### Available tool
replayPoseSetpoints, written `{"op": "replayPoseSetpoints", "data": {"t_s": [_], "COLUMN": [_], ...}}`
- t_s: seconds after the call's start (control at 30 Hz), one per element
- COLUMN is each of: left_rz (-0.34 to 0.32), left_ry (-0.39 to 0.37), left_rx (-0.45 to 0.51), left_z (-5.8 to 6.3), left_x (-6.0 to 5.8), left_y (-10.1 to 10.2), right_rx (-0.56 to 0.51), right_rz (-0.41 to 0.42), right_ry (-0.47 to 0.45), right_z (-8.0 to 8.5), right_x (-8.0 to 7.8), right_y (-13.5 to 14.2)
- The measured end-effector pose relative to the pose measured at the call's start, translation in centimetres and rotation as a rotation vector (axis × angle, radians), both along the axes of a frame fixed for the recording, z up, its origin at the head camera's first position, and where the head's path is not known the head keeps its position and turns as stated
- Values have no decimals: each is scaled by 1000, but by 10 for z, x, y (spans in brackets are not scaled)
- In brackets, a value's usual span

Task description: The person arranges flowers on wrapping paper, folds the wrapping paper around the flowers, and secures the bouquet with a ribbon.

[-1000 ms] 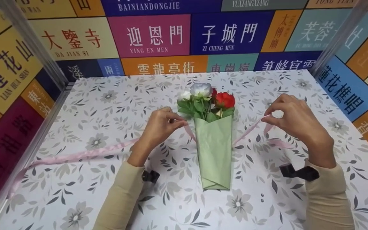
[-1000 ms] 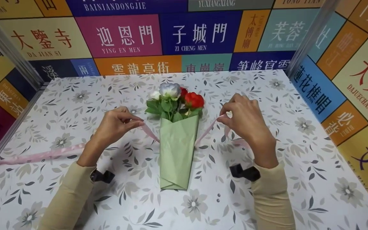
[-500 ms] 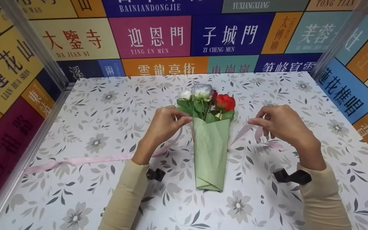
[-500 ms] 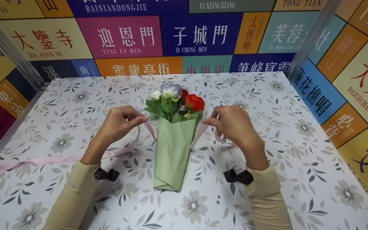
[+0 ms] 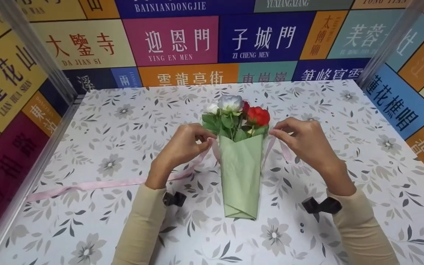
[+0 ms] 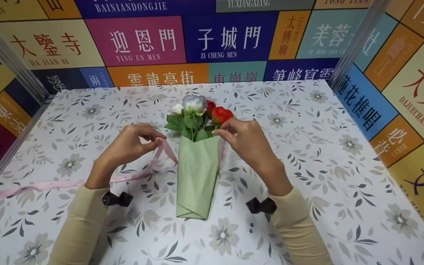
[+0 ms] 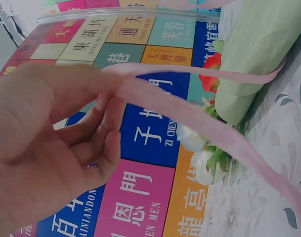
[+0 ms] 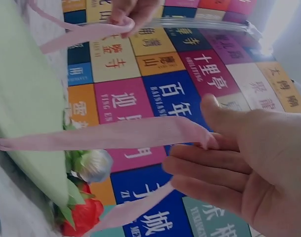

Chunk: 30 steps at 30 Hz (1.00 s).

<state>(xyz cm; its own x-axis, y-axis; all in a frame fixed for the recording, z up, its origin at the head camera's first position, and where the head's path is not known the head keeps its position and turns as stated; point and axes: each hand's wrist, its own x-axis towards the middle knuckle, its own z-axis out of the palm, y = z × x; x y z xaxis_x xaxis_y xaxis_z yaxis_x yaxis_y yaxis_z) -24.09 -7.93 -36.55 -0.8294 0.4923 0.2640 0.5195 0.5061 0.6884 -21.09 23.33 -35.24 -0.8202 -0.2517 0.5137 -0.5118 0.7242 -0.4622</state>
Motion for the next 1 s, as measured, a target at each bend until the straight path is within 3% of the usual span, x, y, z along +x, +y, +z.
{"op": "replayPoseSetpoints", "data": {"t_s": [0.1, 0.33, 0.5, 0.67, 1.0], "left_rz": [24, 28, 12, -4, 28], "left_ry": [47, 86, 116, 149, 125], "left_rx": [16, 33, 27, 61, 133], "left_z": [-1, -5, -7, -9, -11], "left_x": [0, 1, 0, -2, -4], "left_y": [3, 9, 10, 10, 13], "right_rx": [-31, -86, -74, -130, -179], "right_rz": [49, 133, 158, 188, 152], "right_ry": [71, 19, 75, 113, -48], "right_z": [-5, -9, -10, -8, -7], "right_x": [-2, 0, -4, -12, -18], "right_y": [-8, -26, -41, -56, -85]}}
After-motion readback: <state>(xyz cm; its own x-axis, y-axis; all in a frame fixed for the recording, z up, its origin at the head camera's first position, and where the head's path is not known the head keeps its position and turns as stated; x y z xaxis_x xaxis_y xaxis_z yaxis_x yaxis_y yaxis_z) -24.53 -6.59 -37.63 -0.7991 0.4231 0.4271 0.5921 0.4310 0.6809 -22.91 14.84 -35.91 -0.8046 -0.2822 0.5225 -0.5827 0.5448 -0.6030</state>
